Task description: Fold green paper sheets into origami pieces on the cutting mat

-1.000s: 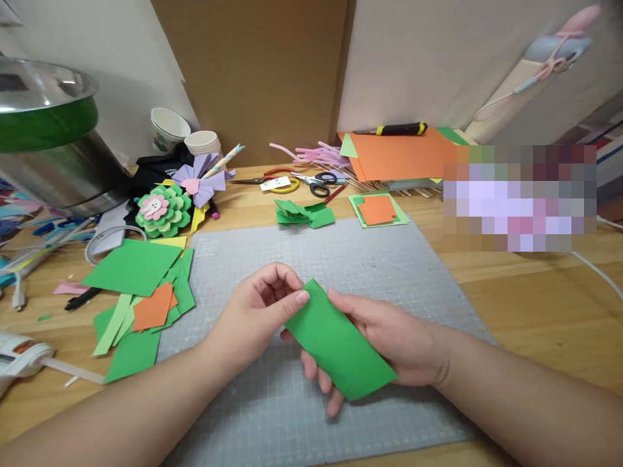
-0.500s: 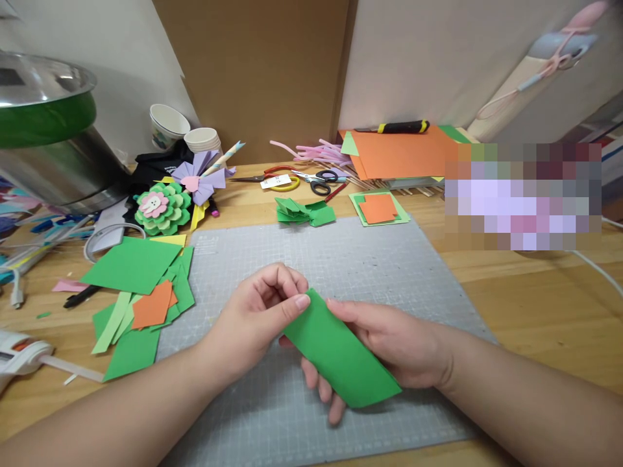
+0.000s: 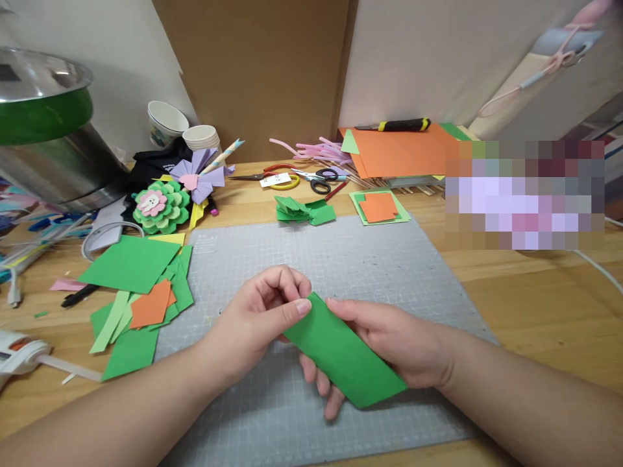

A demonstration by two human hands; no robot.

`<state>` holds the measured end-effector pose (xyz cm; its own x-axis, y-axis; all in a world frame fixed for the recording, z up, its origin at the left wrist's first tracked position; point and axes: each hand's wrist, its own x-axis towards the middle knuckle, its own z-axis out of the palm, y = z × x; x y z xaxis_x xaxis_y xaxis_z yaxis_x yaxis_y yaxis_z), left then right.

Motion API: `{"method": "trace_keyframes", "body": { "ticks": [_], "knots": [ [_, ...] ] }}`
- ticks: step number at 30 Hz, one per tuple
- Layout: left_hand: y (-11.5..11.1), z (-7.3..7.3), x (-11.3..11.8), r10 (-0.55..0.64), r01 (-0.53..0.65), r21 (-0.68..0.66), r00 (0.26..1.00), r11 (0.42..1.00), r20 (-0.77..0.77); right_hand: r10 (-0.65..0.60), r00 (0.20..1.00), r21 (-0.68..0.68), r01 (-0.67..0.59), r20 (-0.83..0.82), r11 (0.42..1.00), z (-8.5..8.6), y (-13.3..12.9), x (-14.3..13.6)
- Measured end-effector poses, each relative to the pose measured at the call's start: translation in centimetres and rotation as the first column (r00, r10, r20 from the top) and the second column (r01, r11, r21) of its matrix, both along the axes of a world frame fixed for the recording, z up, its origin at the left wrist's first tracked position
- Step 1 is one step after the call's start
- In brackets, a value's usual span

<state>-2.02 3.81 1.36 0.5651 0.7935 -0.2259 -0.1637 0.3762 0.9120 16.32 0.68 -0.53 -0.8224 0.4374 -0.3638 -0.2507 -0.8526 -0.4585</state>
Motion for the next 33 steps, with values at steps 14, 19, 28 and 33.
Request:
{"method": "trace_keyframes", "body": {
  "ticks": [14, 19, 28, 33],
  "knots": [
    [0.1, -0.2, -0.1, -0.008, 0.009, -0.018, 1.0, 1.0, 0.021, -0.057, 0.998, 0.013, 0.056, 0.018, 0.998, 0.2, 0.0, -0.2],
    [0.1, -0.1, 0.1, -0.009, 0.009, -0.017, 1.0, 1.0, 0.03, -0.042, 0.998, 0.029, 0.041, 0.044, 0.999, 0.3, 0.0, -0.3],
    [0.0, -0.1, 0.1, 0.091, -0.083, 0.12, 0.994, 0.989, -0.061, -0.256, 0.863, 0.551, -0.031, 0.435, 0.834, 1.5, 0.0, 0.3],
    [-0.1, 0.4, 0.4, 0.09, -0.075, 0.159, 0.992, 0.984, -0.09, -0.517, 0.715, 0.873, -0.29, 0.471, 0.393, 1.6, 0.0, 0.8]
  ]
}}
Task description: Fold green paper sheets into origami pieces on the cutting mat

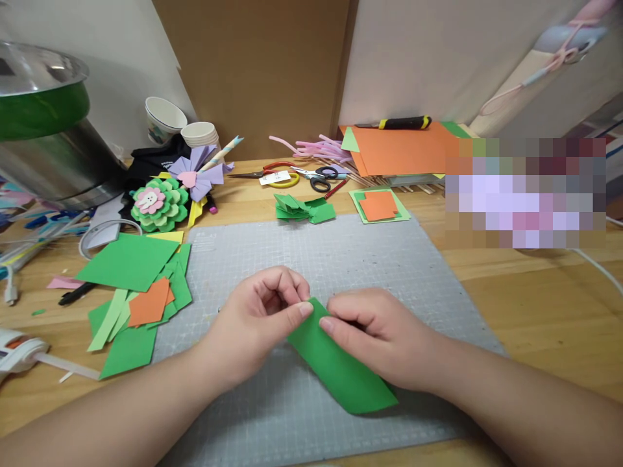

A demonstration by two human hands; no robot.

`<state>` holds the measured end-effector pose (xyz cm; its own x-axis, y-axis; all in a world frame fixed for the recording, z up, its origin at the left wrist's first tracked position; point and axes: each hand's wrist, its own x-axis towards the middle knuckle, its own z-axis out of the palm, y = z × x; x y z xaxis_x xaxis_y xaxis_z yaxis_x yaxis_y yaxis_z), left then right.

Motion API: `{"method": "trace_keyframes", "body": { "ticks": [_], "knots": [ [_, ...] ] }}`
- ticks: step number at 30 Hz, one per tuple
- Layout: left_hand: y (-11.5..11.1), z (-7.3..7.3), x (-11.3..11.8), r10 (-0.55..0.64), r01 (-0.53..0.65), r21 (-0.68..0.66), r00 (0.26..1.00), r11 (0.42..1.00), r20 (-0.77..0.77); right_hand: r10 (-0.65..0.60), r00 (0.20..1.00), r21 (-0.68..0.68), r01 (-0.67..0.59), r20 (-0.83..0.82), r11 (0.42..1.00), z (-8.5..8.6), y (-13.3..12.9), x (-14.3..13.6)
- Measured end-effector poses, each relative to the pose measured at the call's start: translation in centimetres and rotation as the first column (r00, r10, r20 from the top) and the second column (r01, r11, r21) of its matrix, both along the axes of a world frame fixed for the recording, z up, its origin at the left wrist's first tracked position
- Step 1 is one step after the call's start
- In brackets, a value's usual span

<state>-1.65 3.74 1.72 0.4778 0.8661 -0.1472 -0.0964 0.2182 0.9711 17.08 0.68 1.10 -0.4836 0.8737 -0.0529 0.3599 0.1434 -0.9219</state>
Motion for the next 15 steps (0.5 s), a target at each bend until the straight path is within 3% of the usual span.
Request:
{"method": "trace_keyframes", "body": {
  "ticks": [4, 9, 12, 15],
  "knots": [
    [-0.27, 0.06, 0.18, 0.028, -0.026, -0.09, 0.999, 0.996, 0.023, -0.049, 0.992, 0.102, 0.061, -0.117, 0.993, 0.12, -0.25, -0.17],
    [-0.33, -0.42, 0.09, -0.086, 0.093, -0.225, 0.995, 0.97, 0.041, -0.136, 0.982, 0.122, 0.152, -0.135, 0.981, 0.26, -0.66, -0.36],
    [-0.14, -0.21, 0.0, -0.032, 0.044, -0.182, 0.997, 0.982, 0.068, -0.137, 0.981, 0.185, 0.162, -0.138, 0.969, 0.29, -0.83, -0.28],
    [0.0, 0.31, -0.02, 0.056, -0.033, -0.224, 0.994, 0.974, 0.096, -0.142, 0.98, 0.249, 0.173, -0.138, 0.953, 0.31, -0.9, -0.11]
  ]
}}
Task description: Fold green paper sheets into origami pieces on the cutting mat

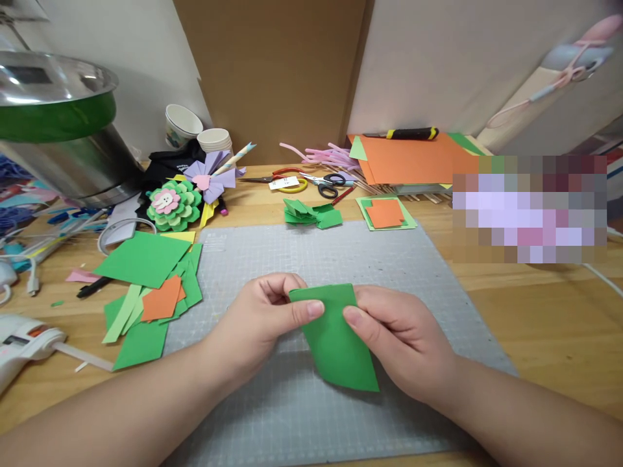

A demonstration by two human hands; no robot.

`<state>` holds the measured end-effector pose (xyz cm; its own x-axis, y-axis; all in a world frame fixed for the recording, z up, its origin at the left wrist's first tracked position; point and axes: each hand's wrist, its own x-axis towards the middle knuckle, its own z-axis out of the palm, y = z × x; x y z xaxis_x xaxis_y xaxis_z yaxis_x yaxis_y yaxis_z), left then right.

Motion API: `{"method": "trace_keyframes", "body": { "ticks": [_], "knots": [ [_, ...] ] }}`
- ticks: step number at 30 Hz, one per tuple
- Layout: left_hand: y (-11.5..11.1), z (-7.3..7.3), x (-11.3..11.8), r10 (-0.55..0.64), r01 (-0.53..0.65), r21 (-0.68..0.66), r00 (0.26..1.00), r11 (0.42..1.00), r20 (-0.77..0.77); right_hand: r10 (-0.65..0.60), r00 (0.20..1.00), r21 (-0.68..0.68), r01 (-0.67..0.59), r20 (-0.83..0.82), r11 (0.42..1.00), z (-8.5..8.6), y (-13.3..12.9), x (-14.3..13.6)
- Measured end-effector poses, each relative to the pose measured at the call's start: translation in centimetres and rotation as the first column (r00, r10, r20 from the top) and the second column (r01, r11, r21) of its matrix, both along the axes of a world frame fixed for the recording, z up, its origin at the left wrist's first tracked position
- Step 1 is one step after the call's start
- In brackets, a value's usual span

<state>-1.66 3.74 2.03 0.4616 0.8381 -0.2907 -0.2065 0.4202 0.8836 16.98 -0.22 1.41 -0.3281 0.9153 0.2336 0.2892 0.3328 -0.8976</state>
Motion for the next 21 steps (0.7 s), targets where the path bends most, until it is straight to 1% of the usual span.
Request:
{"method": "trace_keyframes", "body": {
  "ticks": [3, 8, 12, 17, 21],
  "knots": [
    [0.09, 0.32, 0.04, 0.072, -0.07, -0.061, 0.997, 0.996, 0.027, -0.013, 1.0, 0.03, 0.013, 0.014, 0.999, -0.02, 0.01, 0.13],
    [0.19, 0.23, 0.14, 0.053, -0.038, -0.138, 0.993, 0.99, 0.107, 0.004, 1.0, 0.027, -0.005, 0.015, 1.0, -0.2, 0.14, 0.0],
    [0.24, 0.2, 0.2, 0.098, -0.059, -0.238, 0.983, 0.97, 0.156, 0.015, 1.0, -0.023, -0.015, 0.006, 1.0, -0.38, 0.24, -0.17],
    [0.41, 0.15, 0.21, 0.183, -0.124, -0.304, 0.967, 0.945, 0.176, 0.005, 0.999, -0.129, -0.009, -0.031, 0.992, -0.71, 0.33, -0.3],
    [0.39, 0.13, 0.4, 0.158, -0.069, -0.367, 0.963, 0.928, 0.217, -0.015, 0.994, -0.206, -0.007, -0.105, 0.979, -0.87, 0.41, -0.52]
  ]
}}
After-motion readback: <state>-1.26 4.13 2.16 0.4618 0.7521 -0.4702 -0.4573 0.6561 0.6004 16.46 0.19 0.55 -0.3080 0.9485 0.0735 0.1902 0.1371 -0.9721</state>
